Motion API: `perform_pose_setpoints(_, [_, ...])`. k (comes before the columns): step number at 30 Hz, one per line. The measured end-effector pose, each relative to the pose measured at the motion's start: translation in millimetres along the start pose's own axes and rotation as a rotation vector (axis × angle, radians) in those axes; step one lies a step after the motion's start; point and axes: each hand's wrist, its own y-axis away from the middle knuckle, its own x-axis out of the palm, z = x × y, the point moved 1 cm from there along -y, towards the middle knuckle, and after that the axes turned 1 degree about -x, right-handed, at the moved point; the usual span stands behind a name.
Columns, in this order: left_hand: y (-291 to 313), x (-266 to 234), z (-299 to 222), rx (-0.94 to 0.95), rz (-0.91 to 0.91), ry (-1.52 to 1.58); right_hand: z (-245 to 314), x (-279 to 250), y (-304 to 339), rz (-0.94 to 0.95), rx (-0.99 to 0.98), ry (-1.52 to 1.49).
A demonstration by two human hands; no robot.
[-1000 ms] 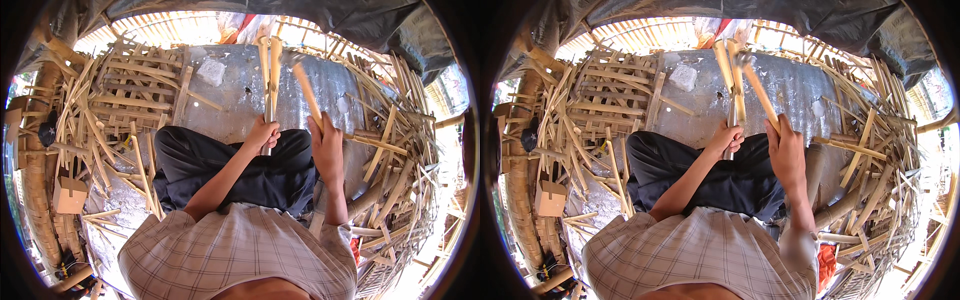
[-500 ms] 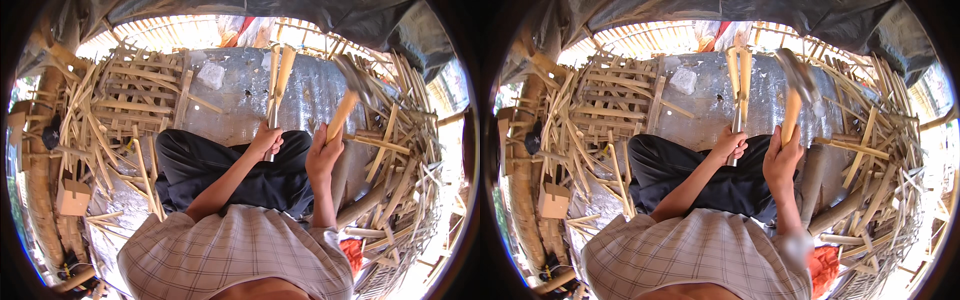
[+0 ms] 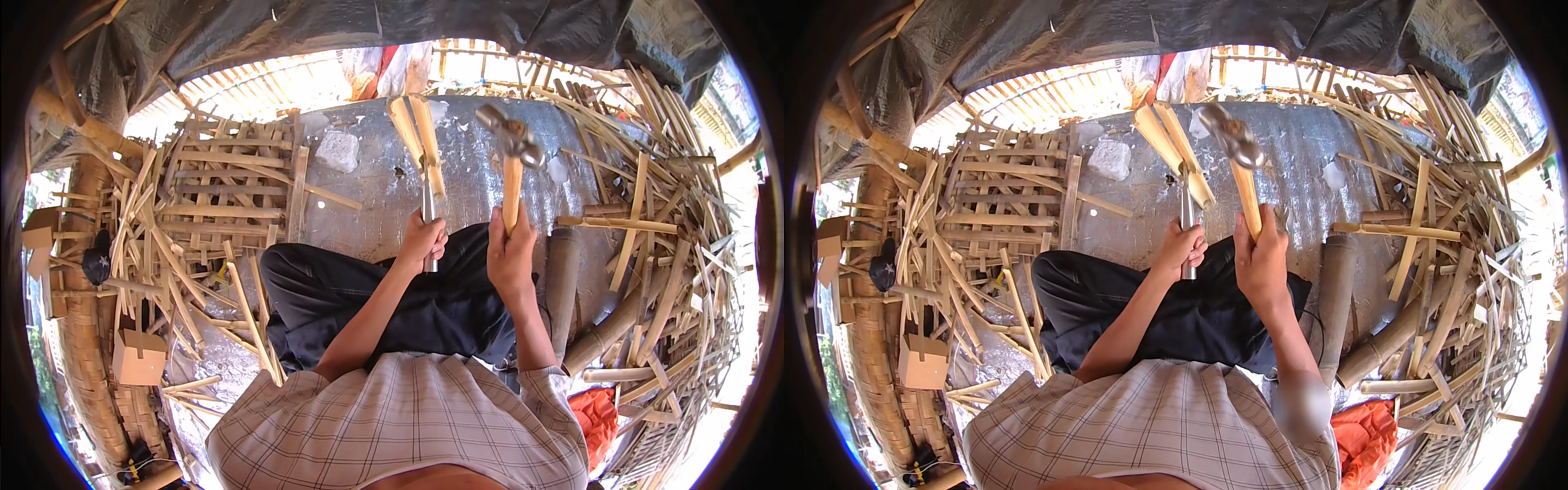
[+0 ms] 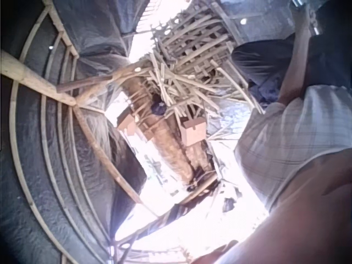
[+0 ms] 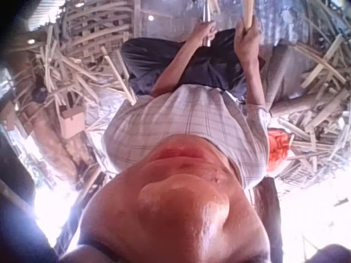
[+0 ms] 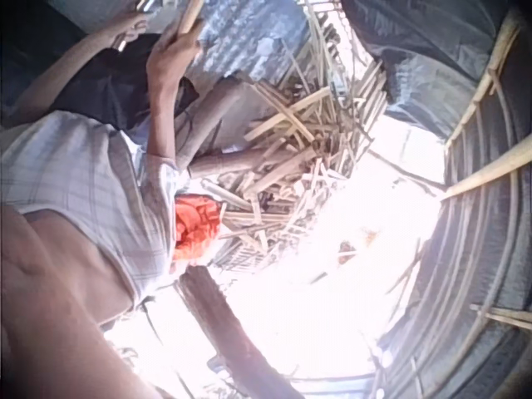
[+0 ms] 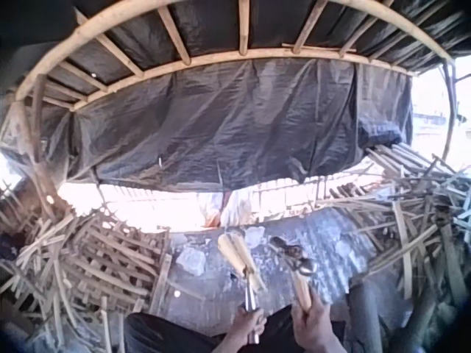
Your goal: The person splits bamboo strips using a hammer and a metal tool while sitting on a ground covered in wood shavings. They hold the tool against the bamboo and strike it with the hammer.
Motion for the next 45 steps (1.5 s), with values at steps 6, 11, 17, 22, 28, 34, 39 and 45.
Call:
perform_pose_setpoints(6, [33.0, -15.7, -44.9, 0.02, 0.048, 0.029, -72.5, 27.4, 29.5, 0.108, 0.098, 0.108])
perform_pose_setpoints(11, [47.8, -26.1, -63.5, 0.069, 0.048, -0.054, -196.9, 69.9, 77.8, 0.017, 0.112, 0.133])
perform_pose_setpoints(17, [28.4, -52.8, -15.8, 0.005, 0.085, 0.044, -197.3, 60.1, 50.0, 0.068, 0.904, -0.704])
perform_pose_setpoints(22, [24.0, -41.6, 9.4, -0.051, 0.077, 0.186, -190.5, 60.5, 51.7, 0.141, 0.831, -0.623])
perform_pose_setpoints(28, [24.9, -35.0, 14.4, 0.05, -0.014, 0.188, -202.8, 64.4, 55.4, 0.204, 0.765, -0.524])
perform_pose_setpoints(34, [53.6, -46.3, 8.8, 0.071, -0.118, 0.338, -200.4, 55.5, 52.4, 0.235, 0.776, -0.6])
perform_pose_setpoints(39, [56.7, -76.7, 5.6, 0.092, -0.099, 0.495, -197.3, 62.2, 49.4, 0.273, 0.709, -0.6])
perform_pose_setpoints(45, [60.2, -68.9, -17.4, 0.01, 0.095, 0.57, -197.3, 59.4, 48.2, 0.263, 0.713, -0.595])
